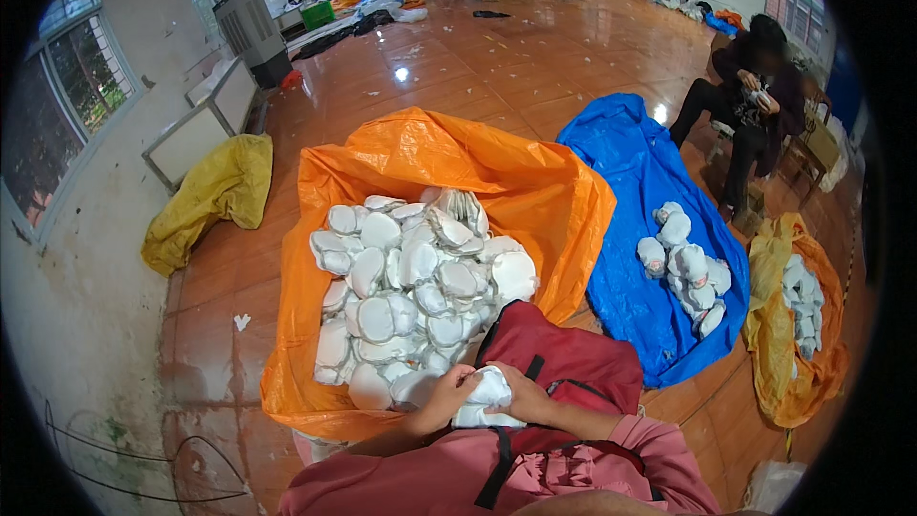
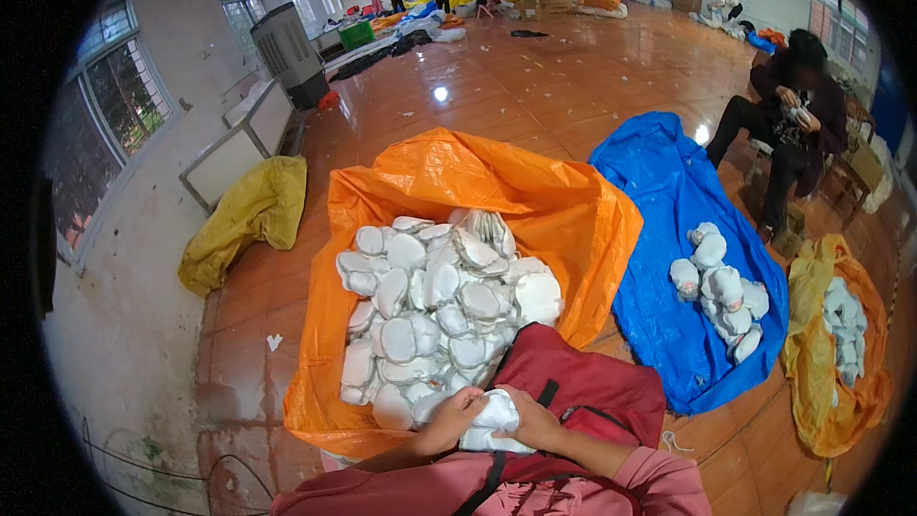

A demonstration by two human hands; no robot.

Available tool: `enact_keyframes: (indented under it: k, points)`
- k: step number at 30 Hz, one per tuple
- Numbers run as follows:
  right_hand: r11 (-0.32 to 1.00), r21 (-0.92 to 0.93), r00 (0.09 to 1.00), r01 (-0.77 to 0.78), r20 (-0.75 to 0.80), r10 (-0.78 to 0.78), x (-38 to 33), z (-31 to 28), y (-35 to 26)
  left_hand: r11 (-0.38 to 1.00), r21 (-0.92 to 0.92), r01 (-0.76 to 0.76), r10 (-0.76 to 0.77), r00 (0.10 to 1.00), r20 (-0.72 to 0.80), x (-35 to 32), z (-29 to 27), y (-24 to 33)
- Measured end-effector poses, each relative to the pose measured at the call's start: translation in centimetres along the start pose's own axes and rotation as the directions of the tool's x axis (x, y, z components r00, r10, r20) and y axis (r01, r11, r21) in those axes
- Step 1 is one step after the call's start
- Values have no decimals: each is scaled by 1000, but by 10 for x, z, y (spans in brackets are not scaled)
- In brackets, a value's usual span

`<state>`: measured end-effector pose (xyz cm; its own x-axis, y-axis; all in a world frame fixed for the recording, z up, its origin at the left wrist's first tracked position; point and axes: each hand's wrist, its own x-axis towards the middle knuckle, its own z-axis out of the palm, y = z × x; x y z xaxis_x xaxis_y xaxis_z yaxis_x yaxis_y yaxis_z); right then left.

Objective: The person sits on the floor and repeatedly stuffs white fabric pieces into white sock-like items, then ties them closed. The finished items are placed on a blue tarp nearby. The person handles the items one at a time and continues the process throughout the clip.

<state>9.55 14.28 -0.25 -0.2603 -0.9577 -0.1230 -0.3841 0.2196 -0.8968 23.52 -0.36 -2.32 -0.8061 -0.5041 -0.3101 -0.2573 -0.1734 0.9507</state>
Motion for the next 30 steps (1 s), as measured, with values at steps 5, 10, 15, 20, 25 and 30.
enact_keyframes:
  k: [5,10,15,20,25,30]
  points:
    - [999,-22,999,-23,26,23,0,-1,-3,968,-98,232,-202,948,247,7,-16,17]
    - [997,-77,1000,1,25,1,3,1,0,960,-108,259,-199,899,390,15,-23,23]
    - [998,-67,999,-22,30,24,4,-2,-7,957,-155,244,-159,892,423,19,-15,26]
    - [997,-79,999,-20,43,23,6,-1,-8,999,-22,34,-27,958,286,18,-13,-6]
    - [994,107,992,16,126,-30,-8,0,14,915,327,-235,162,958,236,-4,-12,14]
    - [924,379,977,-39,207,-43,-19,-5,24,718,424,-552,481,834,271,-13,-11,7]
